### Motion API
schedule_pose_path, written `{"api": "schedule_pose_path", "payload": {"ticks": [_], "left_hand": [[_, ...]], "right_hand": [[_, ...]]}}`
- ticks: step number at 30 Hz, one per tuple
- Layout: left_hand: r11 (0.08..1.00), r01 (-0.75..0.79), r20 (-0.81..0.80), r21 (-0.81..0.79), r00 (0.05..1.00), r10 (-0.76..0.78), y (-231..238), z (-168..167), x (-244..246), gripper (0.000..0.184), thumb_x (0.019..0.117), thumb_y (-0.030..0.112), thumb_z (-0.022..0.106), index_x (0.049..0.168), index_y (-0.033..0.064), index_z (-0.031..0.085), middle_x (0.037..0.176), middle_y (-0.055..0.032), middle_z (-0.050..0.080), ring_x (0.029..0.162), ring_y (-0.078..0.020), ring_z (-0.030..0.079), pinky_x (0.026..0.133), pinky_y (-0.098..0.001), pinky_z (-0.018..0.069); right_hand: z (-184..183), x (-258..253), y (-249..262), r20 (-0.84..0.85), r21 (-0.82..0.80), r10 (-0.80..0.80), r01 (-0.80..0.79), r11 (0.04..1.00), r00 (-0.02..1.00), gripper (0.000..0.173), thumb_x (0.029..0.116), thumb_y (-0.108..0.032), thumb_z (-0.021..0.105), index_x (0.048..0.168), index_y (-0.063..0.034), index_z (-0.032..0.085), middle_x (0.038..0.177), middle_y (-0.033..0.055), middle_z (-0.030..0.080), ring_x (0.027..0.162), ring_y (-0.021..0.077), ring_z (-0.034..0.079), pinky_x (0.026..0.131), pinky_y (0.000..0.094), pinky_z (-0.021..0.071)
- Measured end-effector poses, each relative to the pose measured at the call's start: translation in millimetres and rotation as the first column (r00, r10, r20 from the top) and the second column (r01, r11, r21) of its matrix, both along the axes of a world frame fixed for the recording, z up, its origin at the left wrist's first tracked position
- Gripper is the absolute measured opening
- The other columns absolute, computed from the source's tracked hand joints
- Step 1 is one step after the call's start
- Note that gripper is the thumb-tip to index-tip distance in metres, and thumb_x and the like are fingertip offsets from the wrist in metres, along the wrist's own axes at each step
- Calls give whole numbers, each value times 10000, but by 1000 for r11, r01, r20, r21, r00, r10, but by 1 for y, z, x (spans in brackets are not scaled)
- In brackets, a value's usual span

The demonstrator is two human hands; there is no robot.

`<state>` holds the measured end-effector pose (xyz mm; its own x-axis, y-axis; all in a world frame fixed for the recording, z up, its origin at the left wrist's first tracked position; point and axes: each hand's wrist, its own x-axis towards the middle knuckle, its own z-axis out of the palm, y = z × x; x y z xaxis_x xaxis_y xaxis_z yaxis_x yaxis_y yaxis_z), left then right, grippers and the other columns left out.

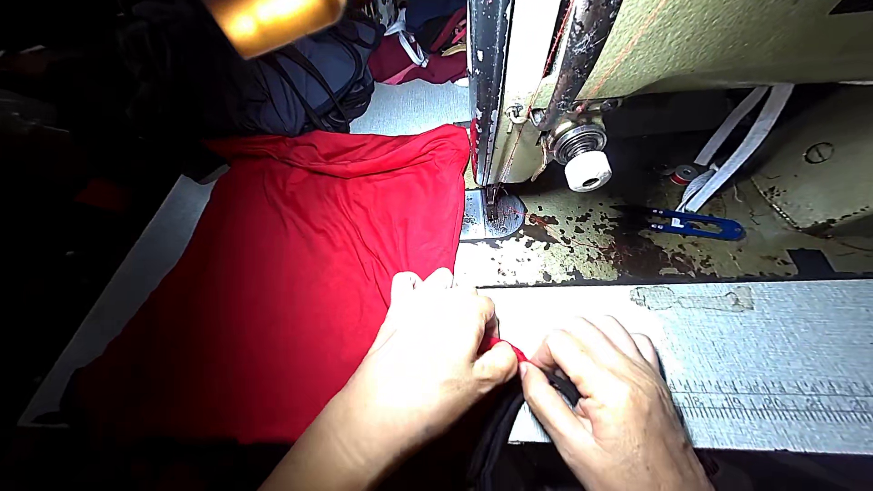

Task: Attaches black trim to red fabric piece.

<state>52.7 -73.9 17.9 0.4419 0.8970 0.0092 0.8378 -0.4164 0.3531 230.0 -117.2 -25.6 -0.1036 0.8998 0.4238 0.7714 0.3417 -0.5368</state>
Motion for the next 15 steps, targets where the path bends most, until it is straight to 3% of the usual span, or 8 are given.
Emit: {"api": "schedule_pose_path", "payload": {"ticks": [3, 6, 8, 11, 13, 15], "left_hand": [[998, -27, -64, 52, 997, 30, -1, 0, 6, 277, 903, 390, 606, 689, 221, 657, 681, 91, 536, 788, -101, 541, 825, -427, 326], [995, -64, -50, 72, 996, 68, -4, -2, 9, 266, 896, 396, 604, 705, 225, 672, 724, 89, 538, 813, -103, 541, 834, -435, 331], [990, -94, -38, 101, 994, 98, -7, -4, 9, 247, 903, 376, 565, 733, 234, 674, 747, 95, 548, 837, -104, 545, 852, -436, 333], [966, -162, -33, 202, 985, 172, -16, -9, 8, 265, 914, 353, 505, 750, 223, 667, 762, 60, 566, 866, -153, 571, 858, -457, 347], [959, -198, -54, 202, 976, 213, -21, -4, 8, 300, 934, 351, 494, 795, 189, 705, 836, -19, 623, 928, -254, 606, 847, -520, 367], [940, -235, 8, 249, 970, 241, -23, -14, 6, 306, 933, 355, 503, 768, 189, 701, 798, -7, 599, 901, -240, 589, 827, -503, 347]], "right_hand": [[-4, 2, 1, -56, 23, -2, 3, 1000, 998, 173, 906, -307, 608, 821, -188, 700, 770, -52, 636, 766, 105, 587, 757, 356, 406], [-7, 8, -1, -83, 58, 85, -80, 995, 993, 189, 964, -250, 599, 963, -224, 786, 900, -17, 681, 869, 126, 609, 812, 356, 426], [-7, 15, -2, 12, 92, 153, -153, 984, 988, 220, 978, -216, 583, 993, -227, 802, 952, 24, 712, 898, 179, 618, 817, 373, 425], [-7, 28, -1, 184, 170, 243, -274, 947, 952, 244, 1014, -220, 555, 1093, -210, 786, 1043, 19, 740, 954, 205, 615, 851, 368, 409], [-8, 37, 6, 287, 247, 312, -384, 890, 906, 272, 1043, -211, 511, 1143, -179, 763, 1150, -17, 745, 1000, 189, 604, 892, 354, 386], [-7, 45, 18, 337, 290, 435, -532, 796, 835, 294, 1051, -149, 488, 1195, -121, 743, 1208, -9, 732, 996, 178, 600, 891, 332, 395]]}}
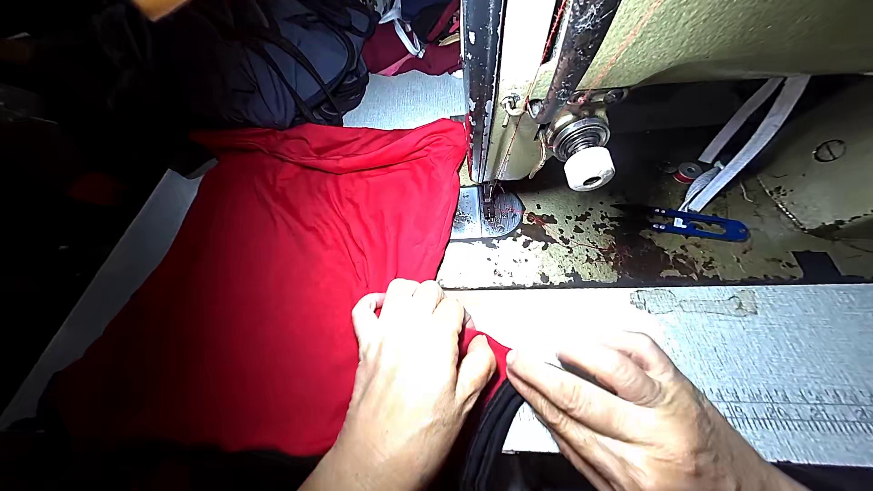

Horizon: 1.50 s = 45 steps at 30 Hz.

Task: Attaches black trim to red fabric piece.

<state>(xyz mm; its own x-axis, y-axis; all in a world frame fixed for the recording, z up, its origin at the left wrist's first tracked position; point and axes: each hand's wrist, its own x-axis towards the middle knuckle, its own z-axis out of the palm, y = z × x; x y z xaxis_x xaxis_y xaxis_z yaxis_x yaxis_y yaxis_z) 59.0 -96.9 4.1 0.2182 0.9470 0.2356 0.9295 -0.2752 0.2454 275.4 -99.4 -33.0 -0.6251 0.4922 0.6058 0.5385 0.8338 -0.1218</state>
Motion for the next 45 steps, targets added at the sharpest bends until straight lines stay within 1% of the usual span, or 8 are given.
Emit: {"api": "schedule_pose_path", "payload": {"ticks": [2, 5, 10, 15, 27, 39, 42, 45], "left_hand": [[998, -6, 75, 57, 997, 1, 4, -15, -3, 294, 942, 368, 482, 727, 242, 639, 764, 78, 540, 902, -144, 538, 859, -447, 314], [996, 67, 119, 58, 990, -73, 24, -19, -12, 299, 962, 375, 473, 761, 241, 649, 767, 84, 536, 893, -126, 531, 843, -417, 327], [957, 289, 38, 0, 957, -289, 106, -9, -28, 324, 973, 329, 467, 835, 124, 677, 829, -60, 589, 951, -281, 576, 834, -499, 360], [922, 388, 43, 0, 921, -387, 158, -6, -27, 358, 980, 359, 474, 858, 105, 694, 874, -74, 619, 1005, -263, 580, 901, -493, 353], [936, 353, 93, -10, 932, -350, 160, -8, -26, 326, 965, 352, 506, 876, 102, 696, 896, -57, 625, 997, -253, 573, 889, -491, 361], [936, 353, 93, 9, 931, -352, 160, -7, -25, 329, 971, 344, 497, 884, 102, 701, 888, -50, 607, 986, -250, 563, 871, -485, 356], [957, 289, 39, 0, 956, -289, 154, -1, -19, 304, 967, 320, 498, 904, 104, 703, 920, -53, 615, 1009, -258, 562, 869, -486, 358], [991, 126, -30, 45, 992, -124, 136, 5, -7, 264, 989, 275, 540, 1010, 88, 726, 987, -96, 637, 1048, -309, 580, 881, -519, 388]], "right_hand": [[4, 7, 17, 53, 7, 158, -158, 987, 986, 281, 1048, -132, 480, 1186, -98, 723, 1214, 10, 735, 975, 174, 630, 821, 329, 426], [12, 6, 44, 132, -18, 247, -247, 969, 960, 274, 1042, -143, 492, 1163, -114, 736, 1188, 14, 747, 981, 160, 678, 812, 311, 506], [14, -11, 92, 149, 44, 134, -142, 989, 980, 300, 1019, -193, 511, 1085, -70, 776, 1122, 61, 766, 969, 198, 693, 789, 357, 488], [10, -14, 105, 115, 21, -29, 27, 999, 993, 319, 1004, -198, 515, 1143, -87, 779, 1192, 40, 743, 922, 220, 639, 761, 378, 442], [9, -15, 103, 33, -102, -83, 86, 991, 996, 332, 984, -216, 517, 1159, -125, 785, 1182, 8, 736, 972, 191, 637, 802, 351, 471], [8, -14, 102, 43, -107, -92, 96, 990, 995, 353, 983, -234, 504, 1171, -113, 777, 1188, 21, 728, 977, 203, 635, 794, 356, 473], [8, -15, 102, 45, -104, -92, 96, 990, 995, 354, 979, -238, 505, 1170, -110, 773, 1185, 24, 726, 981, 205, 638, 796, 355, 479], [8, -15, 102, 54, -109, -94, 99, 989, 994, 363, 975, -256, 506, 1179, -113, 769, 1188, 21, 721, 990, 207, 633, 790, 360, 474]]}}
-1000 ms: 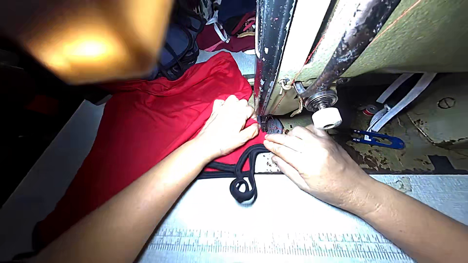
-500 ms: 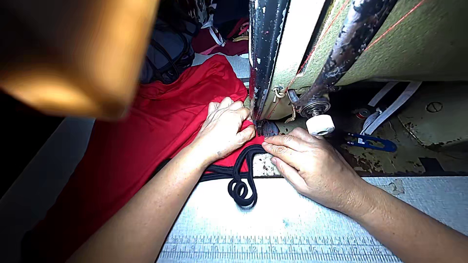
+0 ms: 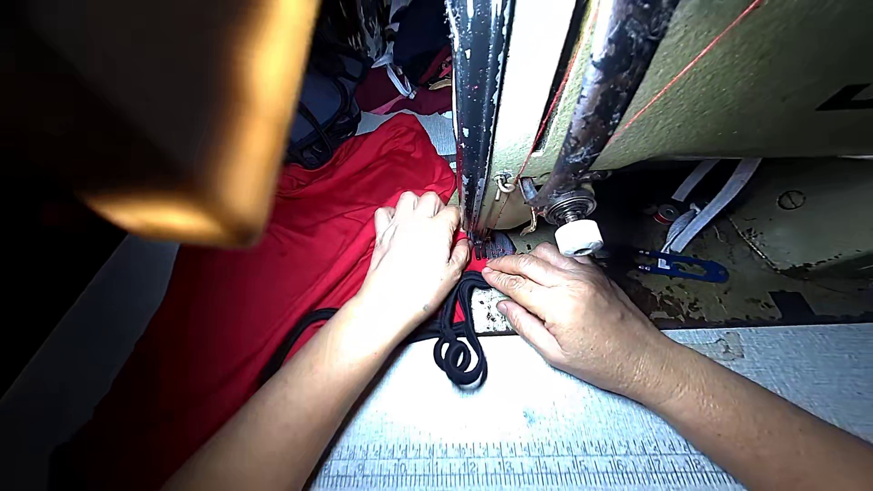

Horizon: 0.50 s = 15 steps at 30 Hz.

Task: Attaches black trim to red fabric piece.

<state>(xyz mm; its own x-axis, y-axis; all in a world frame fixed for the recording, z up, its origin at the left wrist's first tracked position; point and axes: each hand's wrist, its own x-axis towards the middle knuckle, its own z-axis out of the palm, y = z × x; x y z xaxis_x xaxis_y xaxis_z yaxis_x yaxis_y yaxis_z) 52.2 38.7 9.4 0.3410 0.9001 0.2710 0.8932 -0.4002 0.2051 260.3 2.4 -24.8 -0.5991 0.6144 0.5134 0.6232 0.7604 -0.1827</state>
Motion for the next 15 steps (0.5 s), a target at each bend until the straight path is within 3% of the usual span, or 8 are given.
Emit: {"api": "schedule_pose_path", "payload": {"ticks": [3, 6, 9, 12, 15], "left_hand": [[992, -76, 27, 100, 997, 73, -27, 7, 11, 246, 991, 234, 561, 1081, 48, 696, 1106, -153, 643, 1102, -358, 597, 886, -538, 454], [999, -36, 124, 24, 992, 33, -50, -1, 9, 316, 1008, 328, 509, 1114, 79, 672, 1077, -98, 622, 1044, -282, 609, 847, -473, 515], [979, 175, 46, 104, 983, -180, -35, -22, -18, 313, 1019, 295, 503, 1109, 88, 720, 1096, -116, 666, 1059, -296, 639, 880, -462, 510], [880, 456, -61, 136, 890, -452, -7, -15, -49, 305, 1026, 259, 510, 1158, 123, 749, 1122, -106, 676, 1090, -261, 639, 945, -403, 510], [841, 510, -122, 181, 860, -495, -6, -2, -40, 286, 956, 200, 515, 1047, 110, 772, 1063, -104, 699, 1023, -271, 637, 852, -423, 473]], "right_hand": [[0, 0, 0, 2, -9, 4, -4, 1000, 1000, 372, 984, -291, 506, 1185, -115, 765, 1181, 16, 718, 1001, 206, 633, 800, 367, 471], [0, 0, -1, -2, -22, 14, -14, 1000, 1000, 381, 988, -309, 509, 1186, -107, 763, 1188, 27, 715, 1005, 208, 634, 806, 375, 479], [0, -1, 0, 21, -34, 13, -13, 999, 1000, 407, 999, -333, 496, 1236, -117, 747, 1210, 29, 708, 1027, 216, 630, 823, 377, 481], [1, -2, -1, 38, -20, 14, -14, 1000, 999, 408, 996, -333, 493, 1236, -122, 747, 1190, 30, 707, 1009, 223, 627, 810, 386, 472], [1, -2, -1, 39, -4, 11, -11, 1000, 999, 405, 1004, -335, 481, 1231, -134, 750, 1192, 16, 707, 1011, 213, 623, 803, 382, 460]]}}
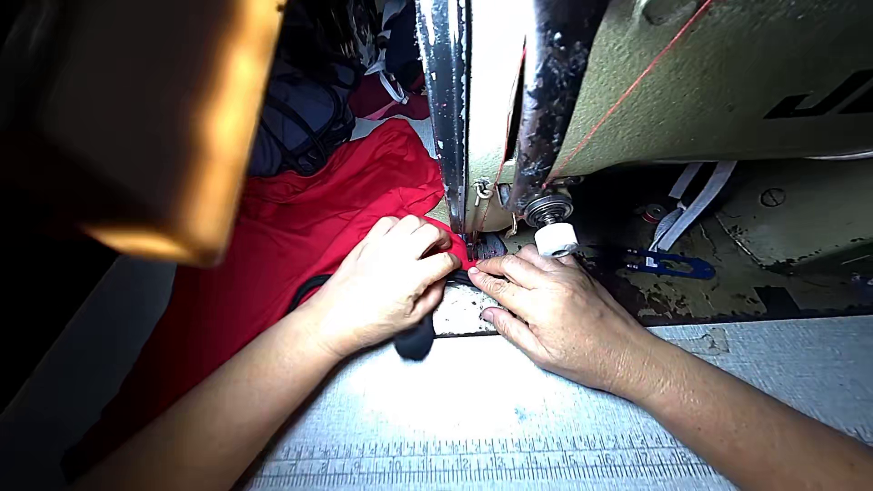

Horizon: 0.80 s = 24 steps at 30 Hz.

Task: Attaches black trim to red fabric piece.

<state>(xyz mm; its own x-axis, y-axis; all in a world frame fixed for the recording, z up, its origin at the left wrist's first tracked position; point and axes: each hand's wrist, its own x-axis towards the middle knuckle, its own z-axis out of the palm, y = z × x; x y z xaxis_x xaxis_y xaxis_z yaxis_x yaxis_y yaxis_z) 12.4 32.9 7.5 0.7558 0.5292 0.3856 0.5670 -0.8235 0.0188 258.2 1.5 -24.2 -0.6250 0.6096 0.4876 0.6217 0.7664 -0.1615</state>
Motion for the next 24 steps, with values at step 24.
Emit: {"api": "schedule_pose_path", "payload": {"ticks": [24], "left_hand": [[788, -160, 282, -594, 876, 390, -8, -5, 27, 175, 974, 161, 599, 849, 140, 721, 843, 74, 640, 814, 3, 587, 732, -190, 465]], "right_hand": [[0, 2, 4, -136, -83, -78, 67, 994, 988, 336, 900, -79, 555, 1077, -203, 813, 965, 9, 702, 906, 188, 648, 788, 398, 465]]}}
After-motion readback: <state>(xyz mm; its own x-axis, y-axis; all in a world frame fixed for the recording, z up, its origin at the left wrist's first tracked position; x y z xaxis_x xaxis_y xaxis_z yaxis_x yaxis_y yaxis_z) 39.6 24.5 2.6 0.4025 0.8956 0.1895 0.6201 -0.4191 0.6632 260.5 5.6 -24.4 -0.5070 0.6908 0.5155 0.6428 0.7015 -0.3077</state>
